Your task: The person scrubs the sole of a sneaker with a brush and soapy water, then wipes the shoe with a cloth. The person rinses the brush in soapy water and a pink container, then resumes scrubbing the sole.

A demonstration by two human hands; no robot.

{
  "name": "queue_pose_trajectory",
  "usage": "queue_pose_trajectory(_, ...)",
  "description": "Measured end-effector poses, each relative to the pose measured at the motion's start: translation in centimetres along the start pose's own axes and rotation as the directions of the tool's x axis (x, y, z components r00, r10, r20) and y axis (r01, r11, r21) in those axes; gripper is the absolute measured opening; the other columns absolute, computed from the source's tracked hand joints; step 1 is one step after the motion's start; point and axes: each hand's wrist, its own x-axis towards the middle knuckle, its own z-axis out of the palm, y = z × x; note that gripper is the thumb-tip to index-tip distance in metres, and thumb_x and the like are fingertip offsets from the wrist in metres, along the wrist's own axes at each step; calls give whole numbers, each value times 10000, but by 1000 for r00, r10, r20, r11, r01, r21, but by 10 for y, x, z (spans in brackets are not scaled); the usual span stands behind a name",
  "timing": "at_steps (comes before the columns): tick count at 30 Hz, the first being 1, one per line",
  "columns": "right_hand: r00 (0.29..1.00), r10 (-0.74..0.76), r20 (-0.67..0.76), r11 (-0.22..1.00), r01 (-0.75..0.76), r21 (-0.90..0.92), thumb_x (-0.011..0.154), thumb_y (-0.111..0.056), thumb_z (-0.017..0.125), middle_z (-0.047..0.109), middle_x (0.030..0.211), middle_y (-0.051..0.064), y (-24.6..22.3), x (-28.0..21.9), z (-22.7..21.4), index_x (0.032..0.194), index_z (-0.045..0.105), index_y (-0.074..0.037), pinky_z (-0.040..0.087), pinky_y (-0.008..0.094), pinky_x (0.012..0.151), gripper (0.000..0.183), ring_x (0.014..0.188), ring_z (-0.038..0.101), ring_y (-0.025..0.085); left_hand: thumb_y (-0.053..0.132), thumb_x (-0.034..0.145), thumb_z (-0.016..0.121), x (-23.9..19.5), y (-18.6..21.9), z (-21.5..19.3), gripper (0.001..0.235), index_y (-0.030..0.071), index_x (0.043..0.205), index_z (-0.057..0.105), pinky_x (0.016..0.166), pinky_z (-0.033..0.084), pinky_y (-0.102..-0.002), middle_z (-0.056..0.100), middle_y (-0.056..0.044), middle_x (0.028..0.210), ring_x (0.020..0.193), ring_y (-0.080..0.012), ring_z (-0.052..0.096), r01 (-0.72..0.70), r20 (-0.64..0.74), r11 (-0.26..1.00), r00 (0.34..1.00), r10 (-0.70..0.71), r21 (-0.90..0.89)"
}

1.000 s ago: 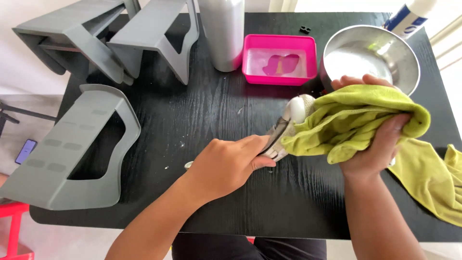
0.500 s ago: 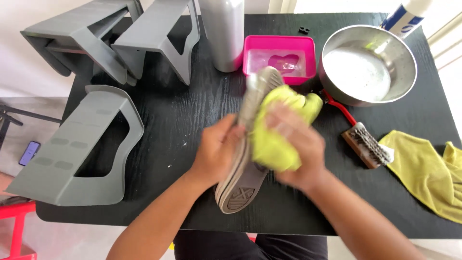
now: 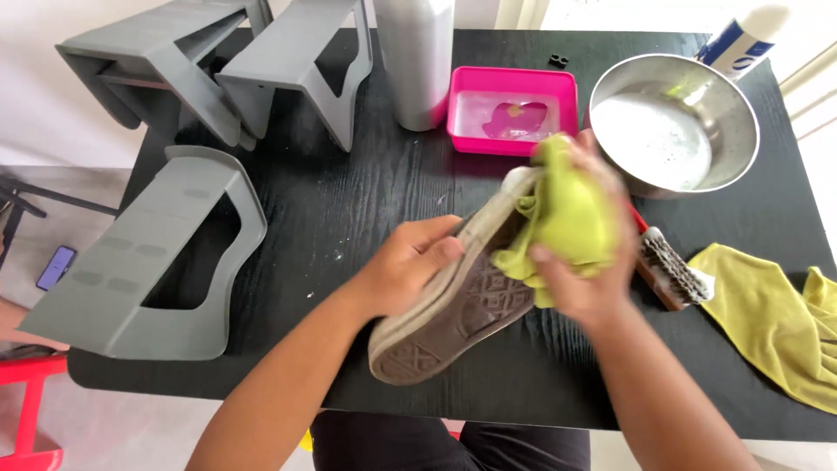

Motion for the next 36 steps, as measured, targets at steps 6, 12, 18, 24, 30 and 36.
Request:
queue_pose_trajectory(6,976,-37,216,964,92,-249,871,-132,737,643,1355,274,-18,-6,13,1187,670,48,550,592,1003,370,1232,627,544,327,1067,554,5,-29,-7,282,100,1031,718,775,499,-262,652,27,813,802,-78,540,2,-214,1000,977,-9,-29)
queue_pose_trajectory(12,936,70,345,975,-137,174,790,-243,819,787,1059,127,-45,-16,23,989,823,-64,638,410,855,268,960,802,329,321,1105,478,15,-4,-22,316,101,1072,703,818,515,-262,672,35,861,815,-58,549,-16,-313,994,950,-18,-108)
queue_pose_trajectory(18,959,283,13,945,-281,165,800,-523,677,604,960,222,4,-25,-30,1088,562,120,579,420,760,715,784,628,288,325,1071,542,3,9,-2,267,116,1065,708,766,508,-230,652,48,801,774,-40,552,42,-122,978,990,-68,-205)
queue_pose_trajectory(24,923,175,343,947,-62,-317,746,-509,774,674,1150,226,-8,2,-34,1157,689,-1,461,551,956,659,1103,620,476,256,1092,499,7,-18,-18,294,60,1056,716,705,501,-230,649,9,765,728,-59,515,10,-89,989,996,-24,-151)
queue_pose_trajectory(30,835,107,-540,936,-267,-227,1165,-80,580,563,1208,192,24,-46,-44,1277,461,-1,527,474,983,182,1122,559,269,545,1015,487,6,-12,-23,539,54,1074,701,734,523,-287,673,-19,917,824,-142,647,167,113,981,981,-155,-100)
queue_pose_trajectory(36,979,187,77,948,-159,-277,882,-186,782,646,1279,297,-25,10,-3,1247,572,69,521,545,1129,493,1236,656,460,478,1030,477,4,-14,-10,430,149,755,512,614,349,-258,454,68,709,650,-73,440,151,97,978,981,-166,145)
